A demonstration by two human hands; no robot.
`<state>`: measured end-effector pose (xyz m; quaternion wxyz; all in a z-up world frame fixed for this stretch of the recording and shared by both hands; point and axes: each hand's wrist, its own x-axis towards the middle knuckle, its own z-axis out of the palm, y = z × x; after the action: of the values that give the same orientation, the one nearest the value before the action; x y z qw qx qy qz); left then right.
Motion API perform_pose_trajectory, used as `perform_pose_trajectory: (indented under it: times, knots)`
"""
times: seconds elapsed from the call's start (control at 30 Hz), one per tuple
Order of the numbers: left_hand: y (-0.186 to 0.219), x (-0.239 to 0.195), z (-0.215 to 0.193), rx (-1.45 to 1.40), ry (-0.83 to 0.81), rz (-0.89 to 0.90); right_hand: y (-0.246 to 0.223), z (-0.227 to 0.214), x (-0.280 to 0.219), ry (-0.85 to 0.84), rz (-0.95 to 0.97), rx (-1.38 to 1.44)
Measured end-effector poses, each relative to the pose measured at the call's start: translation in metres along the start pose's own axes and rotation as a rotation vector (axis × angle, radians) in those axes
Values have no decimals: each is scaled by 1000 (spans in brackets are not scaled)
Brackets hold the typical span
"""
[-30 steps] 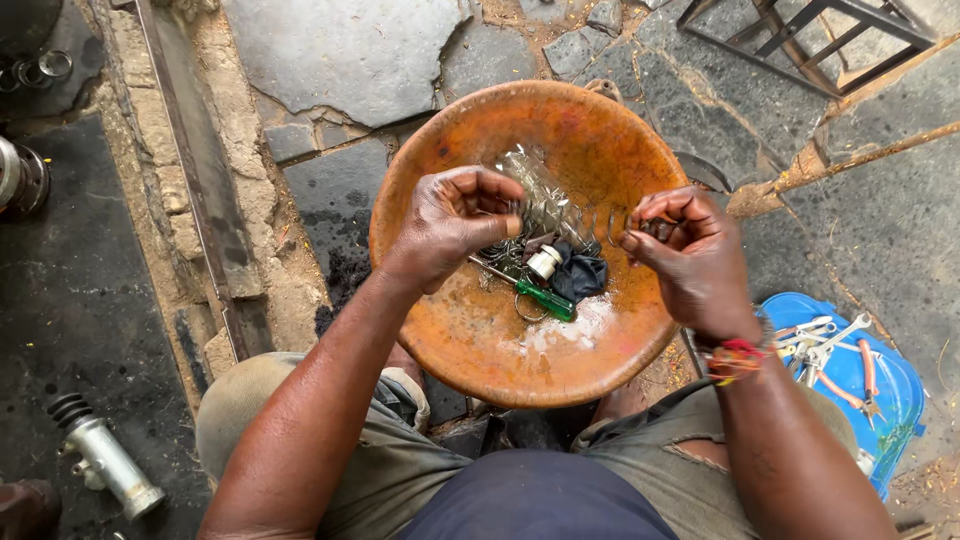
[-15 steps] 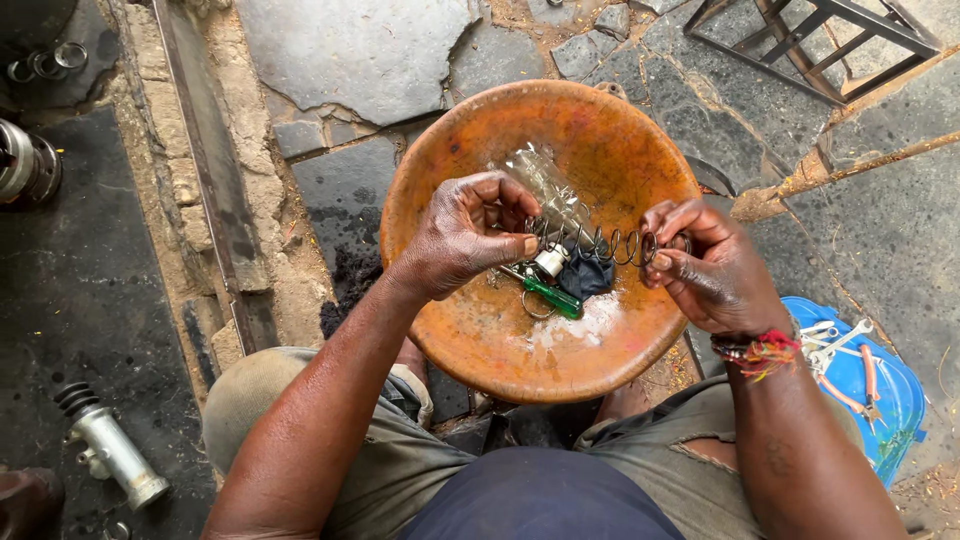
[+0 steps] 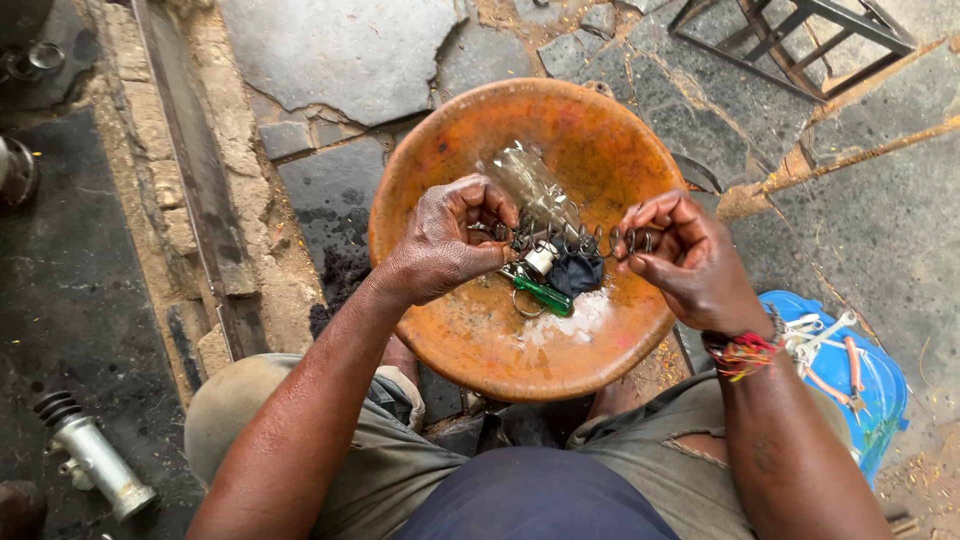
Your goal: The person sits on the ground and cleans various small mechanical parts, including springs and metal cylinders, using a cloth. The person wipes each part individually over a large orange basin containing other components and liquid.
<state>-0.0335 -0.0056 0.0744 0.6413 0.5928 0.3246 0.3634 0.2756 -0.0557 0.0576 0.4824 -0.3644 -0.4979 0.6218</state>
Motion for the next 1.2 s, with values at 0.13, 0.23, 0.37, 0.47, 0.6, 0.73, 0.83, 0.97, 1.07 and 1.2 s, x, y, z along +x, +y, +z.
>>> perform_pose_trajectory:
  times: [0.13, 0.23, 0.37, 0.47, 0.6, 0.73, 0.83, 0.97, 1.07, 1.2]
  knots:
    - [0, 3, 7, 133, 40, -49, 11, 1, 6, 101, -60, -237]
    - [-4, 4, 13, 162, 69, -86, 18, -2, 9, 153, -66, -255]
    - [-9, 3, 13, 290, 106, -53, 15, -4, 10, 174, 6, -416]
    - [-13, 0, 16, 396, 147, 59, 14, -7, 9, 160, -20, -389]
    - [-11, -10, 30, 376, 150, 140, 17, -17, 11, 181, -42, -359]
    - [-4, -18, 34, 283, 151, 67, 15, -28, 12, 207, -30, -388]
    - [1, -25, 33, 308, 139, 56, 11, -33, 11, 197, 10, -273]
    - [10, -36, 32, 213, 121, 22, 14, -38, 10, 197, -26, -304]
    - [16, -42, 30, 113, 100, 38, 13, -45, 6, 205, -66, -350]
    - [21, -52, 24, 121, 96, 3, 10, -51, 0, 208, -81, -287]
